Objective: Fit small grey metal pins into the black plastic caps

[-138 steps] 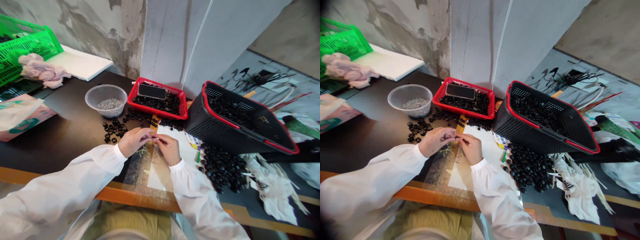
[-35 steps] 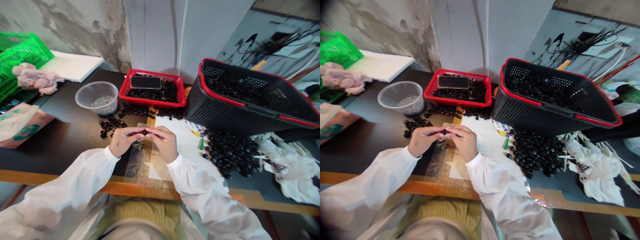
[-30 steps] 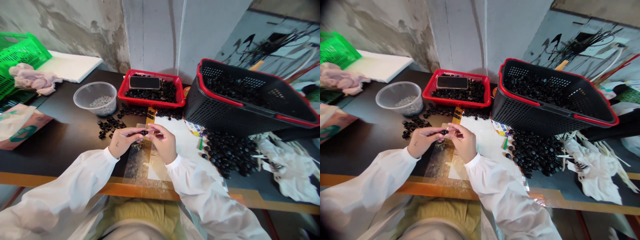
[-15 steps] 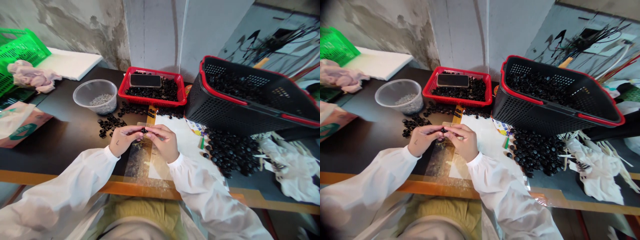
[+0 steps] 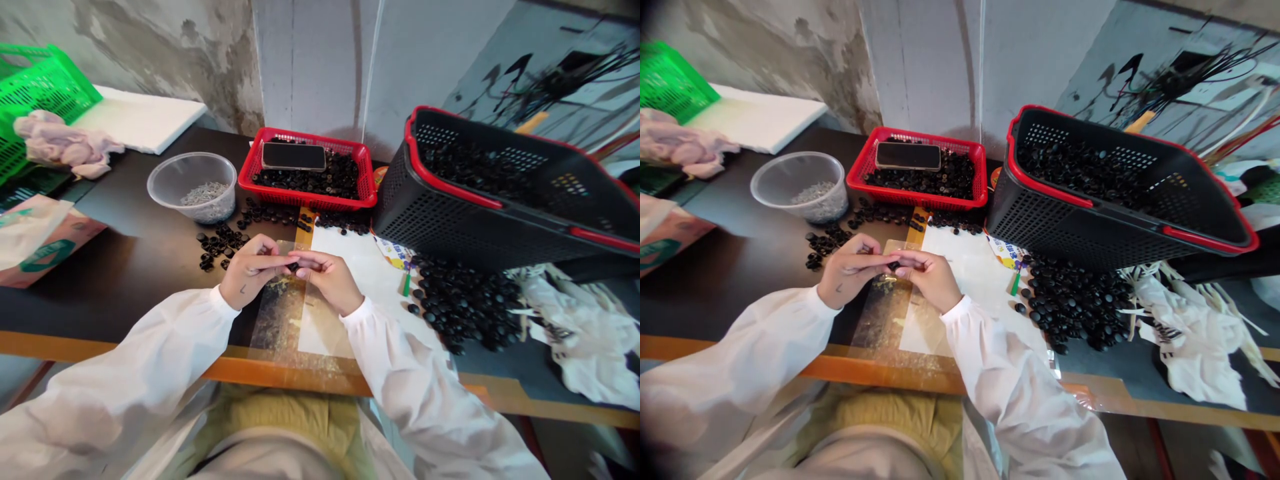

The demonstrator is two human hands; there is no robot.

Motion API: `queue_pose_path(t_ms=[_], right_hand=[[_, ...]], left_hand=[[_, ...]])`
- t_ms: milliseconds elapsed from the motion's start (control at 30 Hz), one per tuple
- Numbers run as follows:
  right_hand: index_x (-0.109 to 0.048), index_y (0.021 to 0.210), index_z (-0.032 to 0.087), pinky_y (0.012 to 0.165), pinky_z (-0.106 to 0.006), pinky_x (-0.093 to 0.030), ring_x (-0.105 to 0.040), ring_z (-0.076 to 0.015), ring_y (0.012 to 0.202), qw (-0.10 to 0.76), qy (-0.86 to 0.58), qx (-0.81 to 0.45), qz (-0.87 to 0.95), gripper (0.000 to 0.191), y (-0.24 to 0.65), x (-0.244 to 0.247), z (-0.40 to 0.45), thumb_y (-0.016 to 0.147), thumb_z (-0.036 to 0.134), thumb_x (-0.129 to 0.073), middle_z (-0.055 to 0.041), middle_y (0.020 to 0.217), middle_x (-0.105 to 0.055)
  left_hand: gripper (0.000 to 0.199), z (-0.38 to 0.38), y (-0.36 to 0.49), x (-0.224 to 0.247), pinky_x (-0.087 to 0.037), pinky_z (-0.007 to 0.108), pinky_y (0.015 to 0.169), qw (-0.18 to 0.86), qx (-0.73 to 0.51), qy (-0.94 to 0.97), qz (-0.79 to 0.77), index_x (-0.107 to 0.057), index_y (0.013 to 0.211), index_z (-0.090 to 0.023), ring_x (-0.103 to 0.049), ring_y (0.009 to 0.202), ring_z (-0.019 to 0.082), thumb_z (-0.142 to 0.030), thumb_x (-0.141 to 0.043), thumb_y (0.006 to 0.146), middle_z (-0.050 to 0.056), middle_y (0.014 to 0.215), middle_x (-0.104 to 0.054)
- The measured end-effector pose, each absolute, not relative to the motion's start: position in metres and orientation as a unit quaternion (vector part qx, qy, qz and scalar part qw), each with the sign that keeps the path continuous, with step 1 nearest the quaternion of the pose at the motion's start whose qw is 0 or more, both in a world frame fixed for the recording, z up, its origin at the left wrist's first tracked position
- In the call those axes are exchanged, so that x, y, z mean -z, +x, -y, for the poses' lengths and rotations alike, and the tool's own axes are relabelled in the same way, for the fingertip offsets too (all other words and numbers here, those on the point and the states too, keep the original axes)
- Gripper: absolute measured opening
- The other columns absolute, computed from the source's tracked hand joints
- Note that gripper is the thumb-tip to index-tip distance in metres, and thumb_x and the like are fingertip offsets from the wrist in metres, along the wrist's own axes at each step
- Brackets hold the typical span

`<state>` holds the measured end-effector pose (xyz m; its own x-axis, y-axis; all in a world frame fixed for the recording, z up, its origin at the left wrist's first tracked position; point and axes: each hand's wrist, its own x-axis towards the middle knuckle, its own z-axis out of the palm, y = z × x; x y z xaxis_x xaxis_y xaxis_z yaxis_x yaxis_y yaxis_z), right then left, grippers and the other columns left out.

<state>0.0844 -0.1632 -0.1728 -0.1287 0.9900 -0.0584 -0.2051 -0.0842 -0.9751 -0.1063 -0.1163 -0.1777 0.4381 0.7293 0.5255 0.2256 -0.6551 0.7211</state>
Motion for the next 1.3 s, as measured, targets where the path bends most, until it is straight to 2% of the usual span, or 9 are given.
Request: queue_pose_path(t_ms=[133,300,500,667,900,1033,1133,1233,1300], right_hand=[[-0.079,0.099,0.028,0.098,-0.039,-0.055,-0.074,-0.0206,0.099,0.513,-0.466,-0.556,0.458,0.029,0.085,0.171,0.164,0.071,0.025,-0.076,-0.0002,0.105,-0.079],[-0.081,0.088,0.026,0.085,-0.037,-0.060,-0.075,-0.0203,0.080,0.532,-0.488,-0.551,0.418,0.019,0.085,0.169,0.166,0.070,0.026,-0.074,0.0005,0.092,-0.080],[-0.081,0.081,0.025,0.077,-0.031,-0.059,-0.072,-0.0172,0.074,0.544,-0.491,-0.523,0.436,0.022,0.081,0.164,0.170,0.070,0.016,-0.064,0.0020,0.080,-0.078],[-0.080,0.079,0.023,0.072,-0.028,-0.058,-0.068,-0.0156,0.068,0.553,-0.494,-0.509,0.436,0.023,0.077,0.163,0.169,0.069,0.016,-0.061,0.0018,0.076,-0.076],[-0.079,0.085,0.024,0.097,-0.035,-0.053,-0.071,-0.0204,0.099,0.539,-0.423,-0.532,0.497,0.013,0.081,0.152,0.169,0.073,0.024,-0.075,-0.0017,0.097,-0.078],[-0.078,0.090,0.025,0.091,-0.033,-0.055,-0.070,-0.0194,0.099,0.551,-0.444,-0.512,0.486,0.020,0.092,0.152,0.172,0.071,0.025,-0.078,-0.0024,0.102,-0.077],[-0.079,0.088,0.025,0.083,-0.031,-0.056,-0.068,-0.0183,0.090,0.549,-0.479,-0.483,0.486,0.020,0.091,0.157,0.177,0.068,0.028,-0.081,-0.0025,0.096,-0.076],[-0.079,0.089,0.023,0.073,-0.029,-0.057,-0.067,-0.0164,0.077,0.541,-0.470,-0.524,0.460,0.023,0.084,0.165,0.179,0.069,0.032,-0.082,-0.0018,0.088,-0.075],[-0.077,0.099,0.024,0.070,-0.029,-0.058,-0.067,-0.0154,0.073,0.534,-0.453,-0.564,0.437,0.031,0.080,0.170,0.180,0.070,0.035,-0.081,-0.0011,0.088,-0.076]], left_hand=[[0.041,0.116,-0.109,0.173,-0.050,0.023,0.062,0.232,-0.459,0.789,-0.337,-0.070,0.123,-0.026,-0.051,0.071,0.011,-0.037,-0.075,0.084,0.002,0.091,-0.053],[0.025,0.116,-0.108,0.173,-0.052,0.021,0.064,0.293,-0.469,0.751,-0.361,-0.073,0.107,-0.021,-0.056,0.076,0.012,-0.037,-0.070,0.088,0.004,0.093,-0.056],[0.041,0.123,-0.096,0.182,-0.058,0.024,0.067,0.408,-0.426,0.749,-0.301,-0.071,0.113,-0.020,-0.065,0.083,0.016,-0.039,-0.080,0.078,0.008,0.104,-0.065],[0.038,0.124,-0.092,0.182,-0.056,0.022,0.064,0.387,-0.426,0.757,-0.310,-0.073,0.109,-0.018,-0.065,0.079,0.016,-0.040,-0.079,0.079,0.008,0.095,-0.069],[0.037,0.123,-0.103,0.182,-0.056,0.022,0.065,0.399,-0.427,0.748,-0.315,-0.070,0.115,-0.023,-0.066,0.078,0.015,-0.040,-0.076,0.082,0.004,0.098,-0.068],[0.033,0.119,-0.106,0.187,-0.055,0.022,0.062,0.363,-0.460,0.749,-0.310,-0.071,0.112,-0.024,-0.064,0.076,0.015,-0.038,-0.075,0.083,0.003,0.093,-0.063],[0.036,0.122,-0.104,0.185,-0.056,0.023,0.064,0.317,-0.477,0.775,-0.267,-0.070,0.117,-0.024,-0.063,0.077,0.013,-0.036,-0.076,0.083,0.005,0.103,-0.061],[0.028,0.124,-0.100,0.182,-0.056,0.023,0.067,0.254,-0.479,0.809,-0.226,-0.072,0.114,-0.025,-0.063,0.080,0.013,-0.033,-0.073,0.086,0.005,0.104,-0.061],[0.023,0.124,-0.099,0.182,-0.056,0.024,0.071,0.220,-0.486,0.817,-0.219,-0.074,0.109,-0.024,-0.063,0.083,0.013,-0.031,-0.071,0.088,0.005,0.100,-0.061]])
